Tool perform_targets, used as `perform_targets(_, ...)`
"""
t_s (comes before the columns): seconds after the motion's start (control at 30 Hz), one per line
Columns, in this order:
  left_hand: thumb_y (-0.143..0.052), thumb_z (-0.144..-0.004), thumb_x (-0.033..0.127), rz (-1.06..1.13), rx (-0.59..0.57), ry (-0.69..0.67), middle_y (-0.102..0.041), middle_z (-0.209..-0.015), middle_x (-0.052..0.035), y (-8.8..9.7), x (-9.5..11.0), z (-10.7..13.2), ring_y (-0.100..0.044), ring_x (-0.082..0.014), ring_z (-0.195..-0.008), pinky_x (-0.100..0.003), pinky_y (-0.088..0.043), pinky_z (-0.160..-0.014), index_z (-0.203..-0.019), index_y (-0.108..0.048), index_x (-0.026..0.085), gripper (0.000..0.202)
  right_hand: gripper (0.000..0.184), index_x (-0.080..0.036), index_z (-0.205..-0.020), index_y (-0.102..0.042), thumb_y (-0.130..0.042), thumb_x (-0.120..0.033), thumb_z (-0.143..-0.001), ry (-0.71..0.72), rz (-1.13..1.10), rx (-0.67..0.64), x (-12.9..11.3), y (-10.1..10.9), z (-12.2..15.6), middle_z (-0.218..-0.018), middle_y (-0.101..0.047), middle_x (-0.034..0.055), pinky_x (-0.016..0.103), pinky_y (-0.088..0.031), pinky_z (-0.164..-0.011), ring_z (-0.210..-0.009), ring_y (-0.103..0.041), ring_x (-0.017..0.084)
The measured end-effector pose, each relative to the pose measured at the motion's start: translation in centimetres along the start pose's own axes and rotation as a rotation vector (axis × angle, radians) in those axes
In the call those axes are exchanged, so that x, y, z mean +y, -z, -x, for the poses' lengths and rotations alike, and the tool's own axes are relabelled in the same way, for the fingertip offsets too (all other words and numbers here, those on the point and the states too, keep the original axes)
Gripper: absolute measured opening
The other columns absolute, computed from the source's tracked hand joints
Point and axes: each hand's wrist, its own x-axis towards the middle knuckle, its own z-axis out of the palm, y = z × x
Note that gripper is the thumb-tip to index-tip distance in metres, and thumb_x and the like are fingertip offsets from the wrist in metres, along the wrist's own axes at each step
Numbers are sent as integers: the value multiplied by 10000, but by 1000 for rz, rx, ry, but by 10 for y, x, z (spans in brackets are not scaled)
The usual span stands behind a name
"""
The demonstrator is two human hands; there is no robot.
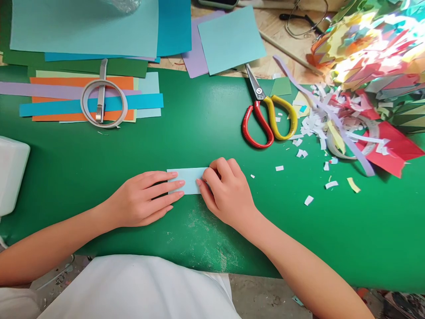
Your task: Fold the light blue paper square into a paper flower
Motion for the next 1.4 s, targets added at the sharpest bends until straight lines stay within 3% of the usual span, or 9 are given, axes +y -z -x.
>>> perform_targets(1.4,-599,-893,181,26,-6,22,-703,-1203,-60,-1,-1,0,-647,-233,-1137,-383,-585,-926,-1085,-670,134,210,169,-189,-752,-471,-582,-182,-880,-16,-17,-7,1,0,0,-805,-501,57,315,-359,-624,-671,-366,156)
